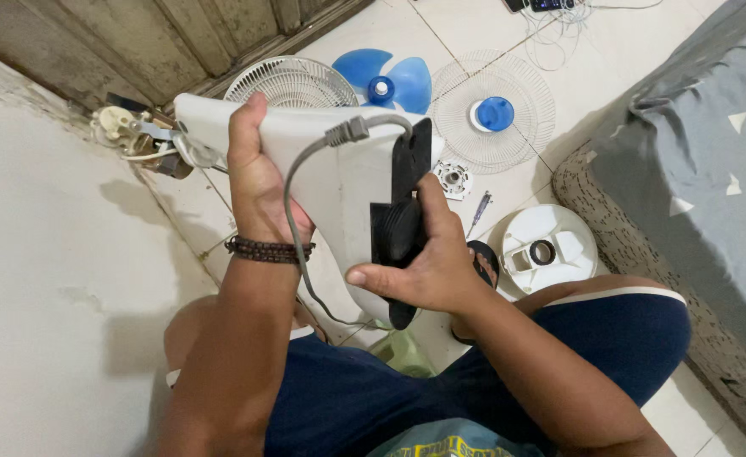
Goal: The person disassembles an electric fan by first wiping the motor housing with a cloth, then using a screwdriver to loosen screws and remove the motor from the fan stand. They then detach the power cord from the stand base and place the components on the floor.
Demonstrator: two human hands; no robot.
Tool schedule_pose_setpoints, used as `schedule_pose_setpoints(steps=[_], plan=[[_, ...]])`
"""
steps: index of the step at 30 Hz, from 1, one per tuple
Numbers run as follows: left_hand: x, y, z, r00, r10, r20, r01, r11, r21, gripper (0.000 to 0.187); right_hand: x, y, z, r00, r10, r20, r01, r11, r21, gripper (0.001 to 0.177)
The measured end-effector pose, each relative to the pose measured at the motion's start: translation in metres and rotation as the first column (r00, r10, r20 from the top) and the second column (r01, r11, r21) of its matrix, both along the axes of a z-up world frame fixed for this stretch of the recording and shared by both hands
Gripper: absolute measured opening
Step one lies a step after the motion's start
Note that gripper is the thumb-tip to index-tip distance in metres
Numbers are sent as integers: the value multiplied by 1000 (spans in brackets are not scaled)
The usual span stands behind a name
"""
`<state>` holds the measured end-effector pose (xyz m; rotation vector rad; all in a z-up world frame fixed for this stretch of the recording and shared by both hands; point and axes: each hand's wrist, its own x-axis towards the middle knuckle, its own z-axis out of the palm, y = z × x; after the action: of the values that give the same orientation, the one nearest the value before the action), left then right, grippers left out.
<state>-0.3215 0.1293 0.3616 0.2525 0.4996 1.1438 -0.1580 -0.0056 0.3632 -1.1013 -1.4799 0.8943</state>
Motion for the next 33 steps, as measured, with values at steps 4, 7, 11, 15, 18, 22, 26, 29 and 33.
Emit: schedule_pose_setpoints(steps=[4,7,11,15,18,22,26,29,33], plan=[[-16,9,-1,985,-100,139,93,994,53,55,10,-3,19,995,77,-56,-84,987,-141,89],[-13,12,-8,967,-149,208,136,988,75,58,14,-7,30,923,-123,364,69,985,156,79],[-3,14,-12,976,-20,216,24,1000,-13,47,15,-9,35,804,-226,550,119,967,224,71],[8,9,-6,981,191,-33,-193,978,-84,49,14,-6,32,783,-258,565,163,963,214,66],[11,9,1,931,332,-149,-349,931,-106,53,15,-6,28,778,-259,572,148,961,233,61],[12,6,7,885,427,-183,-441,897,-37,56,18,-6,18,836,-207,508,94,966,240,62],[7,2,12,919,368,-142,-382,920,-85,56,25,-3,11,802,-188,567,24,959,284,63],[8,-3,6,938,284,-199,-316,936,-153,55,35,0,5,788,-175,591,-64,931,360,68],[12,-2,-13,986,139,-87,-154,970,-190,52,44,12,-6,823,-165,543,-109,893,437,70]])
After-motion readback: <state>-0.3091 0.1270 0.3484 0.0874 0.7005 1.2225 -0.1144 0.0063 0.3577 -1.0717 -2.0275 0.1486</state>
